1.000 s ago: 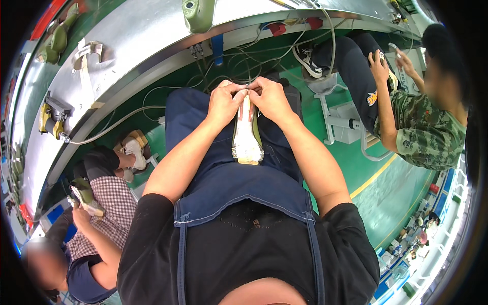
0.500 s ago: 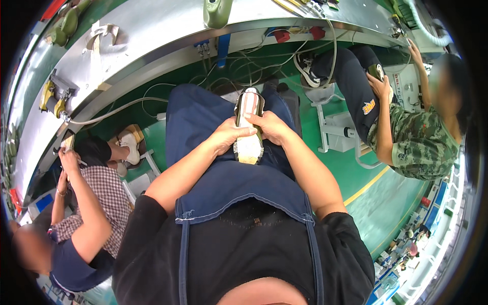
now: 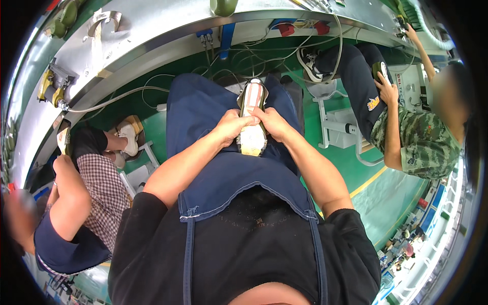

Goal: The person assembles green high-heeled shoes on a factory assembly line. They attach a decorative strap to the shoe, use pliers to secure it, and then use a pneumatic nail gun to fasten the strap to the sole. The person repeats this process for multiple shoes, placing finished units on the conveyor belt.

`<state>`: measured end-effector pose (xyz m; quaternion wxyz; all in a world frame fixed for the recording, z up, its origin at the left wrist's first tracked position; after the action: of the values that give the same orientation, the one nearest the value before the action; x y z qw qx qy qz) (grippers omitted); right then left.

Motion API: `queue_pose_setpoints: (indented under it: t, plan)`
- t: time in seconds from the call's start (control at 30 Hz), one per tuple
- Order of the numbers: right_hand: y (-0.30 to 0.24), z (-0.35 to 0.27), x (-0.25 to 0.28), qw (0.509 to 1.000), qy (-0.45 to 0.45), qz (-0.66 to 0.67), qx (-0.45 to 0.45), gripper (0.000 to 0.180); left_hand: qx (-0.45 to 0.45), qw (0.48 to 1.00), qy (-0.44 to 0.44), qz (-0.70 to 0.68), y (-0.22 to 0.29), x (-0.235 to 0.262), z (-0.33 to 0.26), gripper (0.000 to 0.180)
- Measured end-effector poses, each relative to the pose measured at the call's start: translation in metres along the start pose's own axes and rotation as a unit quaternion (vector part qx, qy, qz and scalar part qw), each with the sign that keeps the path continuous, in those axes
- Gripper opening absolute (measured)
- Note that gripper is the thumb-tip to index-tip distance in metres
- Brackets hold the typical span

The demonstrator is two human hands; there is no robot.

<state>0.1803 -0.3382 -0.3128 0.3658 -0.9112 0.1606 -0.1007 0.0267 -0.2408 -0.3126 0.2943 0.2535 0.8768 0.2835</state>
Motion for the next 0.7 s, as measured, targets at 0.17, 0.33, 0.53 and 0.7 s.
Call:
queue_pose_setpoints:
  t: [0.17,0.33,0.53,0.7]
  plan:
    - [-0.043,-0.018,0.012,0.99,-0.028,-0.133,-0.037,0.061,-0.006,1.0,-0.023,0.006,0.003,0.0,-0.003,0.042]
    - [-0.18,-0.014,0.061,0.807,0.259,-0.402,0.348,0.045,0.004,1.0,-0.007,0.015,0.006,0.0,-0.005,0.047]
    - [-0.303,0.088,0.108,0.571,0.39,-0.41,0.595,0.054,-0.003,0.999,-0.014,0.033,0.011,0.001,-0.005,0.054]
    - [-0.303,0.085,0.084,0.583,0.443,-0.529,0.429,0.057,0.005,0.999,-0.007,0.04,0.011,0.006,-0.006,0.053]
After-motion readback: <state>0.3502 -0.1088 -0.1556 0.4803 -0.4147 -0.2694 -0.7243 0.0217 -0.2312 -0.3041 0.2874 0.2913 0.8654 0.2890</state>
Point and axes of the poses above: each hand's wrist, its own z-axis towards the middle knuckle, its own x-axis out of the back of the hand, y = z × x, the point moved 1 cm from there along z, towards the middle knuckle, and after that the axes turned 7 degrees about y, right-handed, at the moved point
